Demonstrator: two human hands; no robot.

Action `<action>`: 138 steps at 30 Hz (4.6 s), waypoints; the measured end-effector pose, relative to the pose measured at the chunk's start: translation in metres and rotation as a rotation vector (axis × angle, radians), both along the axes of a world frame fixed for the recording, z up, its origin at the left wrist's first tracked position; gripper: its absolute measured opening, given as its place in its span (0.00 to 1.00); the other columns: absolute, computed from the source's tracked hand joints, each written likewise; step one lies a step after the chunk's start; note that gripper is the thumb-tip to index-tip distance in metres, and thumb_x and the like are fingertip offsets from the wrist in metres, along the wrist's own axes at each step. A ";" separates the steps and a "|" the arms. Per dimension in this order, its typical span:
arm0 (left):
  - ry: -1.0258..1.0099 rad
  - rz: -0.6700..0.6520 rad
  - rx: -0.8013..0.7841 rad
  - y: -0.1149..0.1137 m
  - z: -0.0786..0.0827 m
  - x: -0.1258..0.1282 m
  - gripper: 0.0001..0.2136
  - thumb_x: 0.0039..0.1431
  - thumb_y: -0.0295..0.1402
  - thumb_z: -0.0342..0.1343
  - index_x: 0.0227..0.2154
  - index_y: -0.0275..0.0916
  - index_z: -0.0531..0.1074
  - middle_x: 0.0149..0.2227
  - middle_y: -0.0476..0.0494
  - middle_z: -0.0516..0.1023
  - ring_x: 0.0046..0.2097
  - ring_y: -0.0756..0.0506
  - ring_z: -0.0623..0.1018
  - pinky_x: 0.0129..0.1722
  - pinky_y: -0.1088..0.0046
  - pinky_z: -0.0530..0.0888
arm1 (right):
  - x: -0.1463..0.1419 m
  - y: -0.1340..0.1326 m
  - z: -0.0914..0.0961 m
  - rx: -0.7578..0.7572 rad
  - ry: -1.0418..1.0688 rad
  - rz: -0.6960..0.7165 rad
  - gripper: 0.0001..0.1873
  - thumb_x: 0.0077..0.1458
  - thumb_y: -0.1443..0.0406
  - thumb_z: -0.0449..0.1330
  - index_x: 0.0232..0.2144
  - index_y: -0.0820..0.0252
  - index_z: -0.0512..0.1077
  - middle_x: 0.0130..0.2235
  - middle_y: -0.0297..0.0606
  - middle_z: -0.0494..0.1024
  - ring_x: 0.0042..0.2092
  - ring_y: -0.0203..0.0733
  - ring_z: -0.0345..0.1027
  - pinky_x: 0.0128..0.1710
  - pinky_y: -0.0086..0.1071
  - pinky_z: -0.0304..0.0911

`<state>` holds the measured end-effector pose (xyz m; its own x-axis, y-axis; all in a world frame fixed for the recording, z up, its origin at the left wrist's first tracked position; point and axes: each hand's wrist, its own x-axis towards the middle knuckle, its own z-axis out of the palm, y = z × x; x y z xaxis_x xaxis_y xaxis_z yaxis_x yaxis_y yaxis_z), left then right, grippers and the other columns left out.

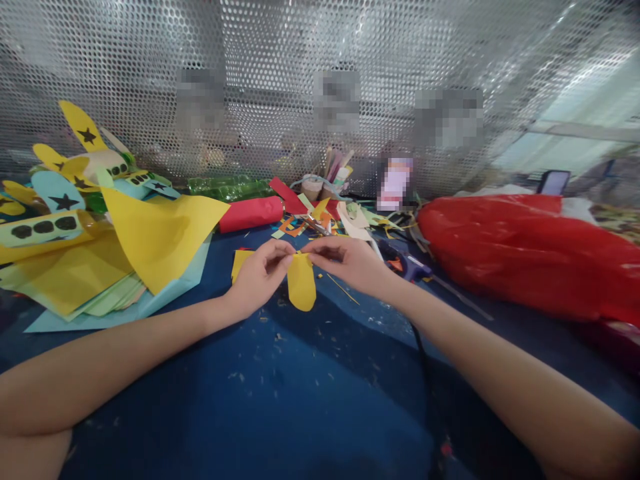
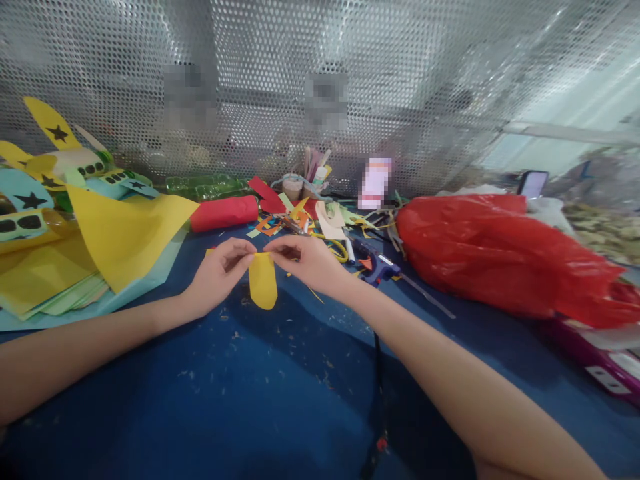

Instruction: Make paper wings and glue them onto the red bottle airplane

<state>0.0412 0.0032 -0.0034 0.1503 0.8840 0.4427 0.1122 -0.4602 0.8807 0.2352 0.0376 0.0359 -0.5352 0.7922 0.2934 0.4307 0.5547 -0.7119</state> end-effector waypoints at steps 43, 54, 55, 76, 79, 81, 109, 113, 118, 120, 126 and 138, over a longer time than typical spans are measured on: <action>0.063 0.065 -0.111 0.011 -0.006 -0.004 0.08 0.58 0.34 0.55 0.38 0.39 0.77 0.41 0.43 0.81 0.44 0.45 0.79 0.49 0.63 0.74 | 0.045 0.044 -0.016 0.246 -0.861 -0.522 0.18 0.54 0.51 0.58 0.32 0.62 0.72 0.33 0.49 0.77 0.35 0.51 0.72 0.33 0.39 0.64; -0.036 0.087 -0.181 0.011 -0.005 -0.004 0.08 0.55 0.34 0.59 0.35 0.37 0.76 0.39 0.42 0.81 0.42 0.45 0.79 0.46 0.64 0.75 | 0.045 0.046 -0.028 0.287 -0.899 -0.542 0.26 0.57 0.48 0.52 0.35 0.68 0.71 0.37 0.58 0.75 0.41 0.56 0.71 0.40 0.42 0.64; -0.038 0.097 -0.180 0.011 -0.005 -0.004 0.07 0.55 0.34 0.59 0.35 0.37 0.76 0.39 0.42 0.81 0.42 0.45 0.79 0.46 0.65 0.74 | 0.046 0.048 -0.027 0.266 -0.879 -0.529 0.26 0.56 0.48 0.53 0.34 0.67 0.71 0.37 0.58 0.75 0.41 0.56 0.71 0.39 0.42 0.64; -0.251 0.130 -0.151 0.018 -0.010 -0.005 0.05 0.59 0.35 0.53 0.35 0.39 0.69 0.36 0.46 0.76 0.40 0.47 0.76 0.45 0.67 0.73 | 0.000 -0.014 0.005 0.270 -0.682 -0.214 0.29 0.54 0.39 0.47 0.33 0.59 0.63 0.33 0.49 0.76 0.34 0.52 0.72 0.32 0.38 0.61; -0.285 0.064 -0.162 0.017 -0.008 -0.004 0.06 0.60 0.36 0.51 0.35 0.39 0.69 0.38 0.45 0.76 0.42 0.47 0.77 0.46 0.66 0.73 | -0.009 -0.021 0.003 0.325 -0.789 -0.295 0.33 0.53 0.37 0.47 0.35 0.61 0.65 0.36 0.54 0.77 0.38 0.58 0.73 0.33 0.39 0.62; -0.307 0.052 -0.171 0.017 -0.007 -0.004 0.06 0.60 0.35 0.51 0.35 0.39 0.69 0.38 0.45 0.77 0.43 0.47 0.77 0.48 0.66 0.73 | -0.011 -0.023 0.003 0.337 -0.833 -0.309 0.34 0.53 0.37 0.46 0.36 0.62 0.66 0.36 0.56 0.77 0.38 0.59 0.74 0.32 0.39 0.61; -0.421 -0.075 -0.268 0.016 -0.007 -0.001 0.09 0.58 0.37 0.56 0.38 0.38 0.72 0.43 0.44 0.78 0.48 0.44 0.75 0.55 0.62 0.66 | -0.014 -0.023 -0.002 0.301 -0.939 -0.320 0.35 0.54 0.36 0.43 0.35 0.62 0.67 0.30 0.48 0.78 0.33 0.51 0.74 0.27 0.33 0.53; -0.408 -0.073 -0.270 0.016 -0.007 -0.001 0.08 0.59 0.37 0.56 0.36 0.38 0.71 0.41 0.44 0.77 0.46 0.45 0.75 0.53 0.64 0.67 | -0.013 -0.022 -0.004 0.311 -0.927 -0.318 0.35 0.55 0.37 0.43 0.34 0.61 0.67 0.31 0.48 0.78 0.33 0.50 0.74 0.27 0.33 0.52; -0.409 -0.054 -0.284 0.016 -0.007 -0.001 0.06 0.59 0.35 0.55 0.33 0.38 0.70 0.35 0.48 0.73 0.41 0.47 0.73 0.47 0.69 0.69 | -0.014 -0.022 -0.004 0.266 -0.913 -0.309 0.32 0.56 0.38 0.45 0.32 0.61 0.68 0.29 0.46 0.78 0.32 0.49 0.73 0.27 0.32 0.51; -0.414 -0.039 -0.305 0.016 -0.007 -0.001 0.05 0.60 0.34 0.54 0.32 0.38 0.69 0.33 0.49 0.72 0.38 0.49 0.72 0.43 0.71 0.69 | -0.014 -0.023 -0.003 0.232 -0.902 -0.304 0.31 0.56 0.39 0.46 0.31 0.61 0.68 0.28 0.46 0.78 0.32 0.49 0.73 0.27 0.32 0.52; -0.405 -0.026 -0.332 0.013 -0.004 0.000 0.05 0.60 0.34 0.54 0.32 0.38 0.69 0.34 0.49 0.70 0.38 0.49 0.71 0.42 0.73 0.69 | -0.005 -0.005 -0.006 0.258 -0.765 -0.432 0.29 0.59 0.42 0.46 0.30 0.61 0.70 0.28 0.47 0.78 0.32 0.48 0.73 0.30 0.32 0.56; -0.377 -0.060 -0.327 0.017 -0.006 -0.001 0.08 0.61 0.37 0.52 0.33 0.38 0.70 0.32 0.48 0.71 0.33 0.49 0.72 0.37 0.70 0.71 | 0.026 0.033 -0.013 0.245 -0.974 -0.633 0.22 0.61 0.56 0.51 0.40 0.72 0.72 0.39 0.58 0.78 0.41 0.54 0.73 0.36 0.36 0.61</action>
